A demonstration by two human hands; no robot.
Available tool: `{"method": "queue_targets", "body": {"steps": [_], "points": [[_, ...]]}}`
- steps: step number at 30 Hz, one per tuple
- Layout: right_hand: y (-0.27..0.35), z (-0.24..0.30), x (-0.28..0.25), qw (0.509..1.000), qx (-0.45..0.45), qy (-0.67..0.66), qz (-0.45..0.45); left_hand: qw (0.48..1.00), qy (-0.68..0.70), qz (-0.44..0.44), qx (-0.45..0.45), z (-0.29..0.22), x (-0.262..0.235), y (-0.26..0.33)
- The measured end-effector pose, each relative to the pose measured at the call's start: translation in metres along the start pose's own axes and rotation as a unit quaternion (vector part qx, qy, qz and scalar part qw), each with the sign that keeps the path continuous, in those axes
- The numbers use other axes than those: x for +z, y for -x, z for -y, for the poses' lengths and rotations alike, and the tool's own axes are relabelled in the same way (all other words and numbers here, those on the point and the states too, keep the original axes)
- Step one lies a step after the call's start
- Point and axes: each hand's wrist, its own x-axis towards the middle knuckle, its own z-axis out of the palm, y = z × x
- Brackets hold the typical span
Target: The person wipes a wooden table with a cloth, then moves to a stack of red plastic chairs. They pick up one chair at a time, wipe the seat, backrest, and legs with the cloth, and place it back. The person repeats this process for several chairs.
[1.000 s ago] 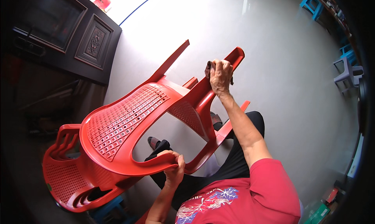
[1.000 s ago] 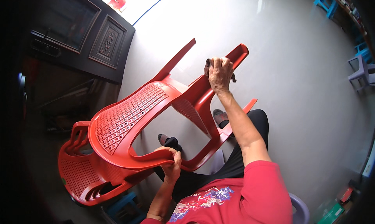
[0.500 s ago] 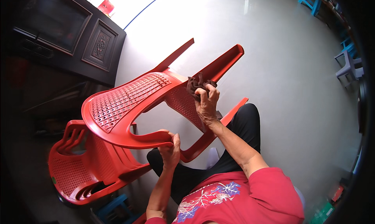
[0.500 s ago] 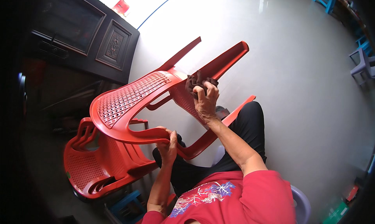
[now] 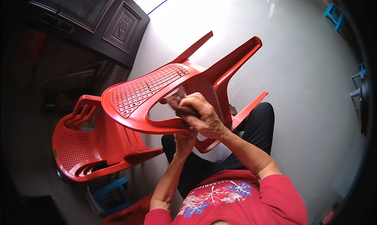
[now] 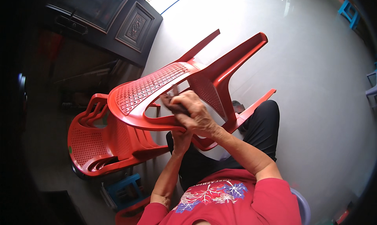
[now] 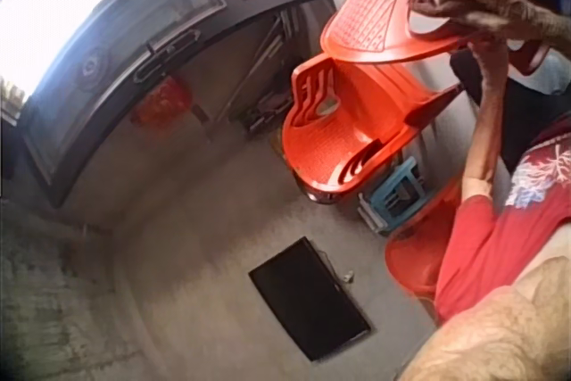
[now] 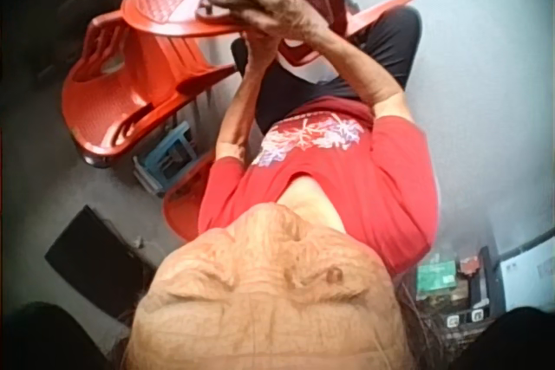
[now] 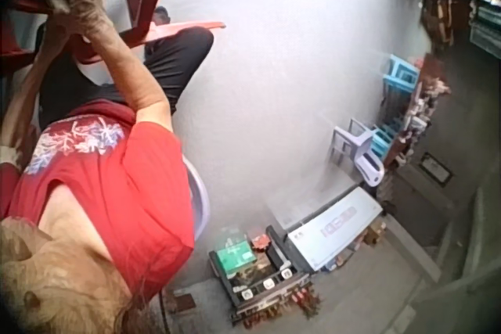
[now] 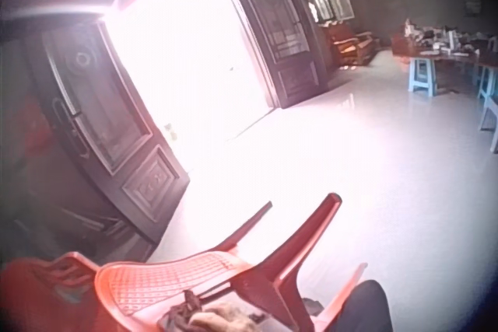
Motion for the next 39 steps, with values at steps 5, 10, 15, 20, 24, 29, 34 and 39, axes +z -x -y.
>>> {"method": "queue_targets", "body": {"steps": [5, 10, 15, 20, 24, 29, 34, 39], "points": [[0.007, 0.004, 0.043, 0.987, -0.106, 0.118, 0.028, 0.987, -0.151, 0.016, 0.058, 0.007, 0.009, -0.007], [0.065, -0.032, 0.025, 0.997, 0.069, 0.031, 0.016, 0.974, 0.169, 0.149, 0.036, -0.005, -0.012, -0.013], [0.100, -0.037, 0.039, 0.979, 0.193, -0.070, -0.016, 0.982, 0.098, 0.160, -0.001, -0.022, -0.035, -0.015], [0.156, -0.068, 0.057, 0.973, 0.200, 0.110, 0.016, 0.958, 0.259, -0.014, -0.119, -0.031, -0.014, -0.016], [0.153, -0.083, 0.052, 0.942, 0.146, 0.301, 0.034, 0.972, 0.217, -0.053, -0.075, -0.028, -0.008, -0.017], [0.154, -0.104, 0.023, 0.866, 0.167, 0.460, 0.103, 0.956, 0.257, -0.104, -0.099, -0.032, -0.005, -0.015], [0.166, -0.150, -0.011, 0.748, 0.265, 0.603, 0.079, 0.956, 0.261, -0.092, -0.099, -0.028, -0.006, -0.021], [0.142, -0.117, 0.015, 0.749, 0.360, 0.513, 0.216, 0.945, 0.283, -0.117, -0.111, -0.024, 0.000, -0.021]]}}
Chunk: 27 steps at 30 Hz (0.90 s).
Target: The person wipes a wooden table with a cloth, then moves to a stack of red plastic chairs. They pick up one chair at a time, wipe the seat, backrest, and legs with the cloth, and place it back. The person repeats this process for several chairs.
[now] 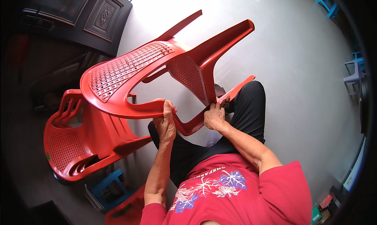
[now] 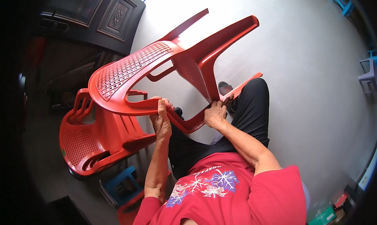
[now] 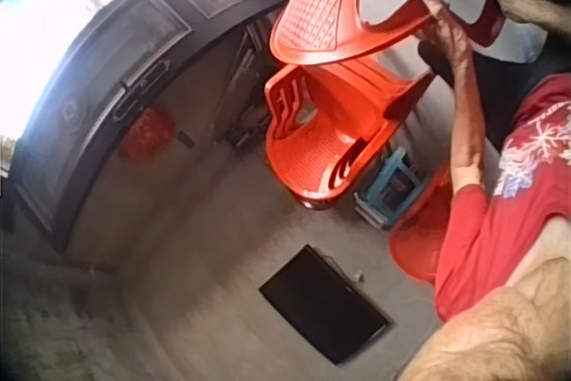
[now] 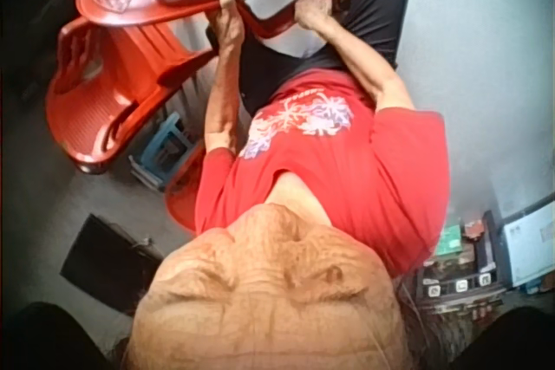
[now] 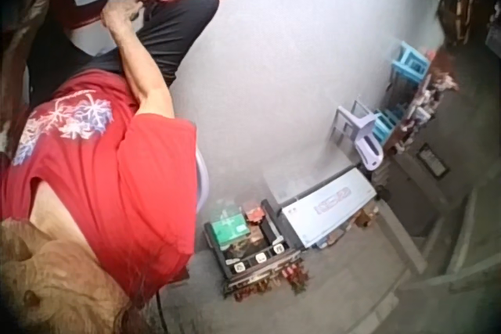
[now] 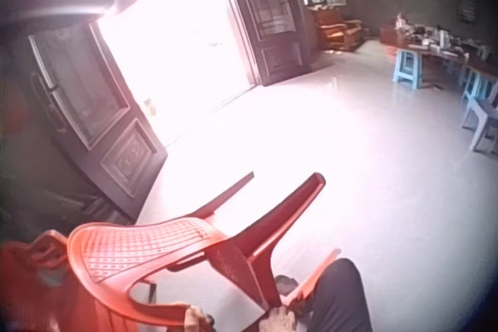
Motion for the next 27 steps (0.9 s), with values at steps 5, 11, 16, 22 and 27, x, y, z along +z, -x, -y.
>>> {"method": "queue_targets", "body": {"steps": [5, 11, 16, 22, 27], "points": [[0.033, 0.057, 0.016, 0.965, -0.101, -0.239, 0.024, 1.000, 0.010, -0.007, -0.001, 0.005, -0.002, 0.004], [0.014, 0.053, -0.008, 0.675, -0.110, -0.712, 0.160, 0.999, -0.041, -0.005, -0.026, -0.005, -0.006, 0.004], [0.007, 0.043, -0.068, 0.481, -0.120, -0.843, 0.209, 0.986, -0.148, 0.072, -0.028, -0.002, -0.019, 0.005], [-0.011, 0.056, -0.195, 0.667, -0.306, -0.675, -0.076, 0.992, -0.075, 0.066, -0.082, 0.019, -0.025, 0.021], [0.000, 0.154, -0.185, 0.717, -0.553, -0.281, -0.317, 0.976, 0.091, 0.076, -0.184, 0.033, -0.016, 0.021]]}}
